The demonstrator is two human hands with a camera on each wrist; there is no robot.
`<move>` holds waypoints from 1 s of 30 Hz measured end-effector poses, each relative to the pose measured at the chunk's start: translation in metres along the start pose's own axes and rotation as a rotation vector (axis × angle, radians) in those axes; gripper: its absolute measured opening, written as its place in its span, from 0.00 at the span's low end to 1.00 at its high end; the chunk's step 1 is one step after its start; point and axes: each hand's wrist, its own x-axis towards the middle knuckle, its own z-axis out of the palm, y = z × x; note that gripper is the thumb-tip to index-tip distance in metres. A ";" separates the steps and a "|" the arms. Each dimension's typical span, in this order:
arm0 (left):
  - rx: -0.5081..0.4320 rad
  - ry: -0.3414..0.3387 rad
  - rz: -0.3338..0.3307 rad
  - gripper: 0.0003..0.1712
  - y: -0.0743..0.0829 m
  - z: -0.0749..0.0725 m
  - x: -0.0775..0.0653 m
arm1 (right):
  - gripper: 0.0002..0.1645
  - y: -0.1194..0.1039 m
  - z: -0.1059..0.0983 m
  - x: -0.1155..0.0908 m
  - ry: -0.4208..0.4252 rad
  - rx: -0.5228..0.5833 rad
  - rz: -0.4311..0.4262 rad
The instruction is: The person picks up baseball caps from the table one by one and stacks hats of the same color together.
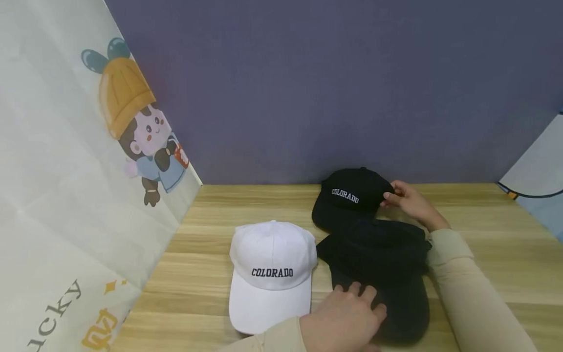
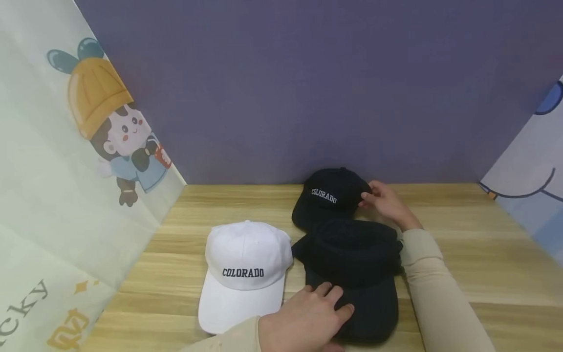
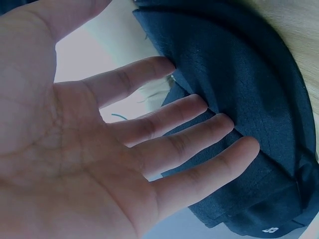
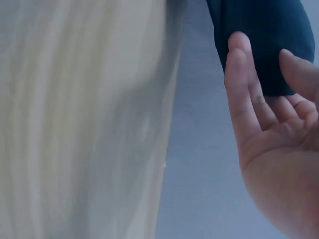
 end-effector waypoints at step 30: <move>-0.029 0.055 0.015 0.29 0.001 0.000 -0.013 | 0.16 -0.057 -0.034 -0.034 0.466 -0.225 -0.090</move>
